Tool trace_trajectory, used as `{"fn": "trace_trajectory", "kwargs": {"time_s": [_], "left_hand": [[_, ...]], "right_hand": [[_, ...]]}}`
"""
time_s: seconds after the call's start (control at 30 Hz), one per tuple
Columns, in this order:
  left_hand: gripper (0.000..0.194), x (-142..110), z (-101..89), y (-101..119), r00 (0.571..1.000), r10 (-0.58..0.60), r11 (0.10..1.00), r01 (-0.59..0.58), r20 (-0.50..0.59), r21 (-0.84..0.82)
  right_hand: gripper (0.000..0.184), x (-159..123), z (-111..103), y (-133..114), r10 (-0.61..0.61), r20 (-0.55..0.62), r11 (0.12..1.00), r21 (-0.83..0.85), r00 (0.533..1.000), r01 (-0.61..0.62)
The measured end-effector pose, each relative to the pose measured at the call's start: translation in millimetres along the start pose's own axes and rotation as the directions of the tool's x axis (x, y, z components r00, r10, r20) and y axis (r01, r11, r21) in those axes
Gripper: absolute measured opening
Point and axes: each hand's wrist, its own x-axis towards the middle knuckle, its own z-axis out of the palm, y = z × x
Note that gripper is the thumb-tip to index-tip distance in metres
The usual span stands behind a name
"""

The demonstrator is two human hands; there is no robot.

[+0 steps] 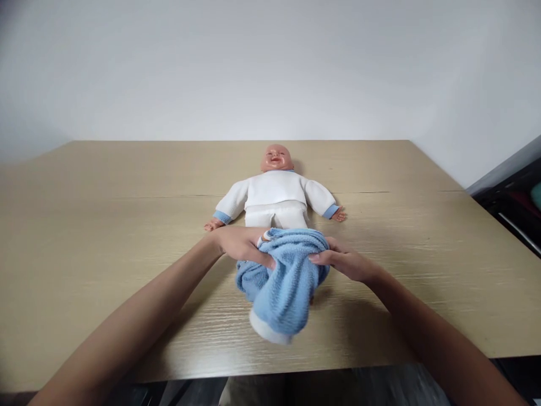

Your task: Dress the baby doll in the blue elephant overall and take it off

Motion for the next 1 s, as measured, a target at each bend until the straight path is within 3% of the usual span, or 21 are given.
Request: {"fn": "trace_trajectory", "kwargs": {"time_s": [0.1,0.2,0.27,0.37,0.5,0.57,0.67,0.77,0.87,1.0], "left_hand": [[0.050,-1,0.5,0,0.996,0.008,1.000,-0.008,-0.090,0.009],[0.052,-1,1.1,-1,0.996,0.022,1.000,-0.021,-0.086,0.013],[0.053,-1,0.5,-1,0.998,0.028,1.000,-0.027,-0.049,0.010],[0.063,-2,-0.4,0,0.997,-0.016,0.998,0.020,0.072,-0.056],[0.057,-4,1.0,4,0.963,-0.111,0.973,0.155,0.246,-0.168],[0.050,-4,1.0,4,0.974,-0.136,0.980,0.159,0.182,-0.119],[0.053,-4,-0.1,-2,0.993,-0.108,0.993,0.110,0.040,-0.053],[0.054,-4,-0.6,-6,0.996,-0.070,0.995,0.073,0.046,-0.061],[0.049,-4,-1.0,-5,0.998,-0.051,0.998,0.052,0.035,-0.036],[0.049,-7,-2.6,-5,0.999,-0.045,0.998,0.045,-0.006,-0.032]], "right_hand": [[0.054,-2,2,-2,0.062,0.175,0.992,-0.119,0.983,-0.041],[0.077,-1,7,-7,0.061,0.326,0.988,-0.157,0.944,-0.010],[0.080,1,7,-7,0.001,0.303,0.990,-0.133,0.953,0.041],[0.071,2,3,1,-0.065,0.175,0.997,-0.029,0.982,0.071],[0.060,1,-3,11,0.004,0.034,0.988,0.157,0.999,-0.010],[0.056,0,-3,9,0.071,0.043,0.983,0.166,0.997,-0.077],[0.061,-1,0,-2,0.111,0.162,0.993,0.025,0.981,-0.117],[0.073,-1,7,-12,0.076,0.310,0.996,-0.067,0.948,-0.058],[0.069,-1,13,-12,0.002,0.229,0.998,-0.062,0.973,0.012],[0.056,1,14,-3,0.003,0.059,1.000,-0.007,0.998,-0.003]]}}
